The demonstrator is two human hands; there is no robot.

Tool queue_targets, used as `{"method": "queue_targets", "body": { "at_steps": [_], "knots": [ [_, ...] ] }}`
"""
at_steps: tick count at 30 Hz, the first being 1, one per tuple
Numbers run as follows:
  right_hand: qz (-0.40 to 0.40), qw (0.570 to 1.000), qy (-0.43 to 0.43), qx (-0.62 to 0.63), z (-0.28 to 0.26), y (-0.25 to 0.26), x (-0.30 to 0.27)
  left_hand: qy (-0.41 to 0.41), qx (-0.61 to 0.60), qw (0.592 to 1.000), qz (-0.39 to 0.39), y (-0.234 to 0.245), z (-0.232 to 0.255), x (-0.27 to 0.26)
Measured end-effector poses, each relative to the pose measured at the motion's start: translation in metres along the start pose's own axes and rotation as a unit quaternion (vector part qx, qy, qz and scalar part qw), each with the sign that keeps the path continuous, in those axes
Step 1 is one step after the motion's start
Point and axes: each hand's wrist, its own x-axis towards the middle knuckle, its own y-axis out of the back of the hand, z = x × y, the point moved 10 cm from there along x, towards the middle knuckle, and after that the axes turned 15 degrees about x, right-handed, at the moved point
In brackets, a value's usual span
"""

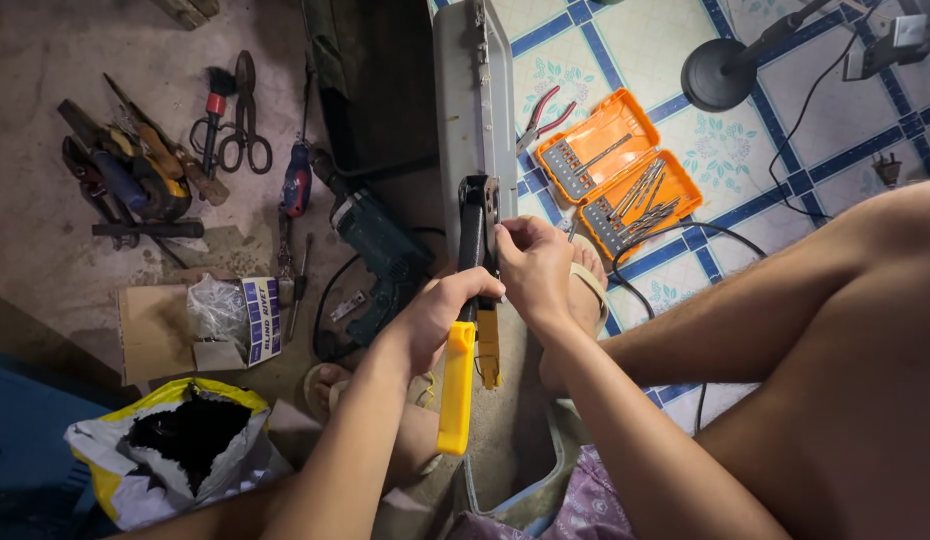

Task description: Repairing a toolbox lid by installing a metal hinge using a rivet gun and a power drill.

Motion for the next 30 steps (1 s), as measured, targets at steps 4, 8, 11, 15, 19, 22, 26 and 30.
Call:
{"method": "queue_targets", "body": {
  "at_steps": [4,8,11,15,19,22,26,30],
  "knots": [
    [0.005,1.0,0.007,-0.018,-0.006,-0.001,-0.001,0.013,0.013,1.0,0.012,0.002,0.001,-0.002],
    [0.006,1.0,0.005,-0.014,-0.005,-0.001,0.0,0.011,0.013,1.0,0.009,0.003,0.001,-0.002],
    [0.005,1.0,-0.012,-0.002,0.001,-0.001,0.0,0.017,0.004,1.0,0.002,0.003,-0.002,-0.002],
    [-0.007,0.998,-0.046,0.046,0.016,-0.002,0.002,0.009,-0.014,1.0,-0.015,0.0,-0.001,-0.001],
    [-0.027,0.981,-0.127,0.145,0.04,-0.005,0.0,0.018,-0.001,1.0,-0.005,0.0,0.002,-0.004],
    [-0.011,0.974,-0.154,0.167,0.042,0.004,-0.015,-0.009,0.032,0.999,0.009,0.004,0.006,-0.002],
    [0.011,0.971,-0.164,0.173,0.06,0.016,-0.056,-0.005,0.097,0.995,0.027,0.006,0.013,-0.005],
    [-0.021,0.953,-0.229,0.199,0.064,0.014,-0.078,0.03,0.077,0.996,0.037,-0.003,0.019,-0.011]
  ]
}}
